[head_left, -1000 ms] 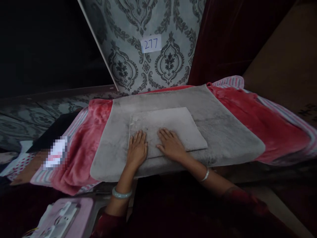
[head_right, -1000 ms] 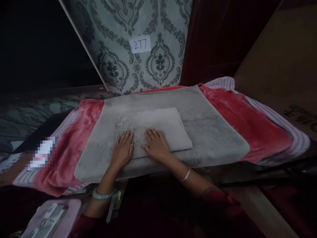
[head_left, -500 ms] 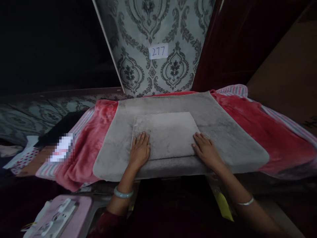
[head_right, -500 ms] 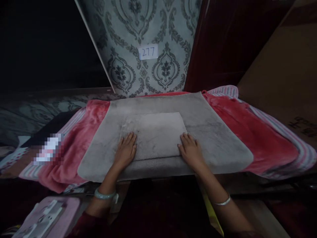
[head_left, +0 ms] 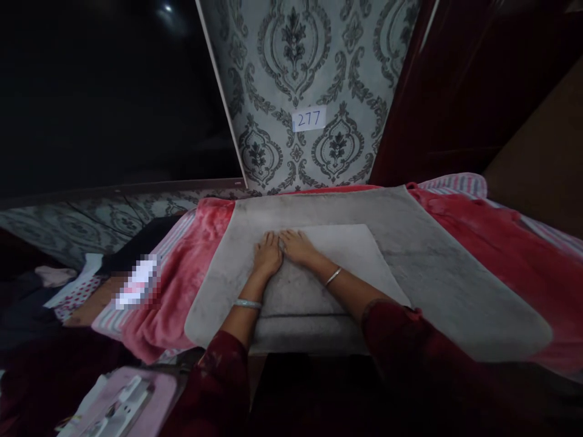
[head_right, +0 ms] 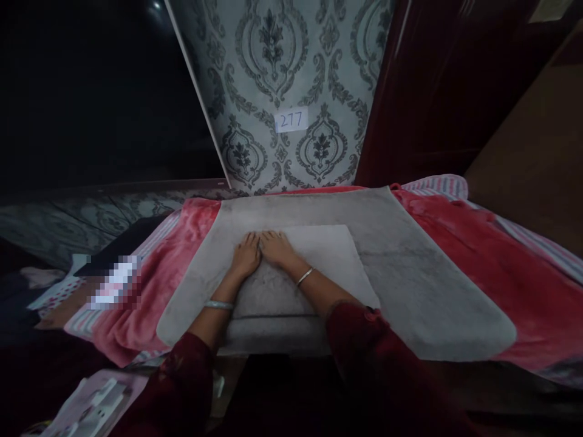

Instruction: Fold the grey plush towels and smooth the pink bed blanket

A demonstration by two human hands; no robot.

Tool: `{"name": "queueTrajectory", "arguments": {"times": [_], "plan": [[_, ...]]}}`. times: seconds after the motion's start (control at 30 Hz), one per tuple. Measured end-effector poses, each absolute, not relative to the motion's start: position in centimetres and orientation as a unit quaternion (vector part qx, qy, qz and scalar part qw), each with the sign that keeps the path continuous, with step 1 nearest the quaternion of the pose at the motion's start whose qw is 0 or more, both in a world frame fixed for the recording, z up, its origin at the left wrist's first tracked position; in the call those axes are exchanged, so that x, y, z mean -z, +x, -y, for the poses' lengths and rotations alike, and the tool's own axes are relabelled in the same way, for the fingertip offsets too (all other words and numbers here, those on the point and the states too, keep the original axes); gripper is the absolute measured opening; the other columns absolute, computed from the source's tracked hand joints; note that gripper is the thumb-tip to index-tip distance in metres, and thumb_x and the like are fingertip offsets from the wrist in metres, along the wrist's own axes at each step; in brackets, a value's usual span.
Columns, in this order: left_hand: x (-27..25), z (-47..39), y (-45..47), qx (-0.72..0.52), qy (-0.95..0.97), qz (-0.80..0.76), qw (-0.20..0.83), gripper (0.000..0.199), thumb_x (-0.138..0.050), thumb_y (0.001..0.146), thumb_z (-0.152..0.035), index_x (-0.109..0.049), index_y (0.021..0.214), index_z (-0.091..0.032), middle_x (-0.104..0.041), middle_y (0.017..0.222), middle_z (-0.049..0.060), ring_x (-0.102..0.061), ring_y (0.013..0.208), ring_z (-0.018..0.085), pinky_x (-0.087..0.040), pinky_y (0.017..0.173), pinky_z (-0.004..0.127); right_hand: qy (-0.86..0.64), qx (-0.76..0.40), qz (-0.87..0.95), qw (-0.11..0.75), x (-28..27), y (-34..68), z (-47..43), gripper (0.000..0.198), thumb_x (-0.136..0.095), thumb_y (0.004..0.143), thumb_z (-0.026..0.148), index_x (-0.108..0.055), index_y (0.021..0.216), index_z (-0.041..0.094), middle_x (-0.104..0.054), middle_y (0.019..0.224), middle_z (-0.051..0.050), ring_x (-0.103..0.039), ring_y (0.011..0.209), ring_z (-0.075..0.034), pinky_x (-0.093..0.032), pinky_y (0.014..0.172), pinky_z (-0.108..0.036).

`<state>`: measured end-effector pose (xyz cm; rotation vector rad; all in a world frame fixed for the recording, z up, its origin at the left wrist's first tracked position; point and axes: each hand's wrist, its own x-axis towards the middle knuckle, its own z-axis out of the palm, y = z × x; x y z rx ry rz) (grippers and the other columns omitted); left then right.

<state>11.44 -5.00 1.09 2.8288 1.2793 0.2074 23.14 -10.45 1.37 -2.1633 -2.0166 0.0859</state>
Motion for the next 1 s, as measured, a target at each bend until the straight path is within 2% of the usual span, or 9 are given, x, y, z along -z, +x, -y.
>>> {"name": "queueTrajectory", "arguments": {"times": [0.2,0.3,0.47,0.63,0.7,0.8,1.0], "plan": [[0.9,4.3,11.1,-0.070,0.915,-0.398,0.000,0.058,-0.031,0.101,-0.023,-0.040,0.157,-0.011,-0.035,0.167,0.014,-0.027,0.157,0.025,-0.035,0.123,0.047,-0.766,-0.009,0.635,0.103,1.2,27.3,12.3,0.064,-0.035,0.106,0.047,-0.039,0.160,0.013,-0.033,0.167,-0.014,-0.026,0.155,-0.028,-0.020,0.125,-0.051],[0.8,4.1,11.2,-0.072,0.913,-0.401,0.002,0.058,-0.032,0.101,-0.023,-0.040,0.157,-0.010,-0.035,0.167,0.014,-0.028,0.157,0.025,-0.035,0.123,0.047,-0.813,-0.001,0.575,0.089,1.7,31.0,14.8,0.066,-0.033,0.106,0.052,-0.039,0.160,0.015,-0.031,0.167,-0.014,-0.025,0.156,-0.029,-0.020,0.124,-0.052],[0.7,4.0,11.5,-0.074,0.915,-0.396,0.009,0.058,-0.032,0.101,-0.023,-0.040,0.157,-0.009,-0.034,0.167,0.015,-0.028,0.157,0.025,-0.034,0.123,0.046,-0.862,0.025,0.502,0.069,2.7,35.9,20.2,0.067,-0.026,0.106,0.051,-0.033,0.163,0.017,-0.027,0.169,-0.012,-0.023,0.156,-0.030,-0.024,0.123,-0.054],[0.7,4.2,11.5,-0.083,0.914,-0.397,0.019,0.060,-0.032,0.099,-0.023,-0.040,0.157,-0.009,-0.034,0.168,0.016,-0.028,0.157,0.026,-0.035,0.123,0.049,-0.886,-0.017,0.459,0.069,2.7,37.6,24.0,0.066,-0.025,0.106,0.048,-0.027,0.165,0.017,-0.019,0.172,-0.010,-0.021,0.157,-0.030,-0.030,0.121,-0.055],[0.6,4.2,11.6,-0.089,0.914,-0.396,0.023,0.059,-0.033,0.099,-0.023,-0.041,0.156,-0.011,-0.035,0.167,0.015,-0.029,0.156,0.025,-0.036,0.123,0.048,-0.895,-0.026,0.440,0.066,2.2,37.4,24.9,0.066,-0.027,0.105,0.046,-0.030,0.164,0.017,-0.021,0.171,-0.011,-0.022,0.156,-0.032,-0.031,0.120,-0.059],[0.0,4.4,11.7,-0.085,0.911,-0.401,0.033,0.059,-0.032,0.099,-0.023,-0.041,0.157,-0.012,-0.035,0.167,0.013,-0.028,0.157,0.024,-0.034,0.123,0.048,-0.891,0.003,0.449,0.068,1.0,35.5,25.4,0.064,-0.032,0.104,0.044,-0.038,0.160,0.014,-0.028,0.169,-0.015,-0.021,0.156,-0.036,-0.031,0.118,-0.065],[-2.0,8.6,10.6,-0.096,0.918,-0.384,0.005,0.058,-0.035,0.100,-0.026,-0.040,0.157,-0.012,-0.032,0.168,0.015,-0.023,0.158,0.027,-0.025,0.126,0.057,-0.794,0.009,0.600,0.103,-0.6,26.4,23.7,0.059,-0.031,0.105,0.033,-0.041,0.159,0.014,-0.031,0.168,-0.012,-0.023,0.156,-0.029,-0.026,0.123,-0.056]]}}
